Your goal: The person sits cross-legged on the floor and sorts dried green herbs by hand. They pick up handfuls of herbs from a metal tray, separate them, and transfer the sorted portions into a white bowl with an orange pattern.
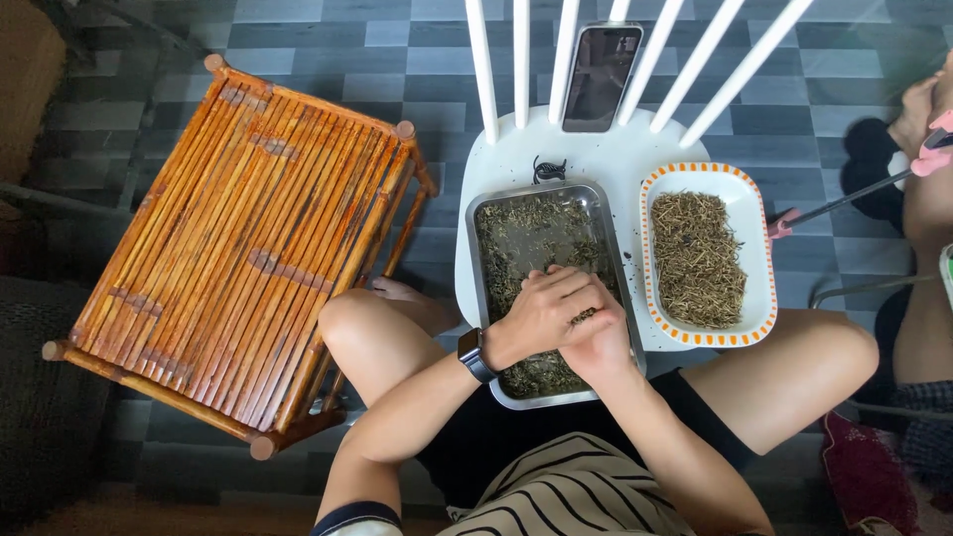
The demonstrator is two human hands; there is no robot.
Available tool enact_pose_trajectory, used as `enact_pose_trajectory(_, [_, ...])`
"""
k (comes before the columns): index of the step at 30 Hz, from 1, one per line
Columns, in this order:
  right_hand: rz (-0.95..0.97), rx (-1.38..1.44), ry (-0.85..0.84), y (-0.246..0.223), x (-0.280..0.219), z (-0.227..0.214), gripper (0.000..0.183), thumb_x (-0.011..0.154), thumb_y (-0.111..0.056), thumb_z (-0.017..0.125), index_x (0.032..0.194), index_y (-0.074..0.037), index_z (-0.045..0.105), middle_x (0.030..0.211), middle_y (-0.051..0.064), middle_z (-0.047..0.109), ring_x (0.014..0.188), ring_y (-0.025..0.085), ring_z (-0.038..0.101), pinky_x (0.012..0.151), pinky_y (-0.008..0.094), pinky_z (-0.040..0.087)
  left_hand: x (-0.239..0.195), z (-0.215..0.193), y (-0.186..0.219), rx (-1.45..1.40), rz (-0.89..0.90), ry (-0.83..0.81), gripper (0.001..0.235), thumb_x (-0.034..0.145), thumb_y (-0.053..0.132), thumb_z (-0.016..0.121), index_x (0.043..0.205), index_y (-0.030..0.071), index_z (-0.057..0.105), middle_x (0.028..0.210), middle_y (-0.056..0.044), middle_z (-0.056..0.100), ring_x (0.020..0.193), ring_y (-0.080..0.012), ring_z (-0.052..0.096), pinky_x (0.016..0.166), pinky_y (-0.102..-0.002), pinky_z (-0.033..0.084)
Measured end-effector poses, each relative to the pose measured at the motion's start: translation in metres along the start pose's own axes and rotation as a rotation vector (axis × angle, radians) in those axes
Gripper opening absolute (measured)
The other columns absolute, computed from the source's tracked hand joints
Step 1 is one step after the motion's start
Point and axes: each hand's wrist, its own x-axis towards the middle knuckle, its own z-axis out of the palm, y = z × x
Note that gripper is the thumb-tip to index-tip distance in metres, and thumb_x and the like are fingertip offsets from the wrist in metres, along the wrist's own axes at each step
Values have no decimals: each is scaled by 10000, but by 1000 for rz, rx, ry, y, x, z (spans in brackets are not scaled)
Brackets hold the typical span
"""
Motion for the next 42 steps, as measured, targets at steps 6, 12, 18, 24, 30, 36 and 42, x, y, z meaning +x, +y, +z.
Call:
enact_pose_trajectory(6, [14, 148, 21, 5, 0, -8, 378, 1133, -364, 308, 1087, -90, 562, 920, -48, 614, 1013, 189, 618, 1013, 508, 450, 2, -5, 2, 58, 16, -31, 412, 1040, 391, 571, 719, 136, 553, 647, -44, 512, 599, -245, 596, 513, -325, 524])
enact_pose_trajectory(12, [35, 29, 64, 8, 4, -18, 386, 1137, -377, 316, 967, -87, 506, 809, -86, 506, 821, 147, 517, 806, 393, 380, -5, 0, 3, 32, 35, -51, 478, 1065, 420, 502, 669, 153, 529, 591, -15, 506, 530, -208, 565, 477, -284, 503])
enact_pose_trajectory(18, [4, -102, 157, 16, 6, -37, 457, 1141, -391, 327, 823, -83, 439, 675, -130, 376, 590, 97, 396, 557, 256, 294, 11, -8, 17, -22, 80, -15, 520, 1074, 369, 485, 598, 163, 459, 518, 6, 412, 449, -170, 449, 417, -253, 441])
enact_pose_trajectory(24, [-19, -219, 256, 20, 9, -49, 570, 1145, -406, 337, 679, -79, 371, 542, -174, 245, 360, 48, 274, 309, 120, 208, -27, 12, -20, -226, -186, 41, 559, 1054, 322, 554, 522, 212, 421, 424, 90, 359, 367, -109, 342, 364, -206, 365])
enact_pose_trajectory(30, [-144, -269, 306, -8, 14, -28, 523, 1146, -412, 377, 702, -139, 425, 487, -22, 289, 342, 94, 349, 289, 190, 229, 21, -17, 21, -262, -554, 61, 421, 1048, 149, 569, 632, 92, 546, 480, -136, 525, 451, -176, 493, 441, -316, 405])
enact_pose_trajectory(36, [-363, -975, 242, -14, 28, -31, 672, 1123, -323, 473, 491, -101, 521, 372, 37, 435, 330, 108, 368, 313, 212, 270, -3, -24, -6, 34, -544, -65, 392, 1018, 253, 647, 669, 96, 562, 569, -172, 574, 593, -396, 646, 526, -401, 484])
enact_pose_trajectory(42, [-528, -1370, 100, -17, 6, -29, 126, 1023, -183, 645, 929, -140, 717, 777, 21, 698, 724, 173, 656, 628, 301, 527, -10, -35, -20, 152, -545, -208, 361, 1065, 337, 540, 804, 109, 642, 747, -135, 657, 780, -389, 670, 687, -453, 529])
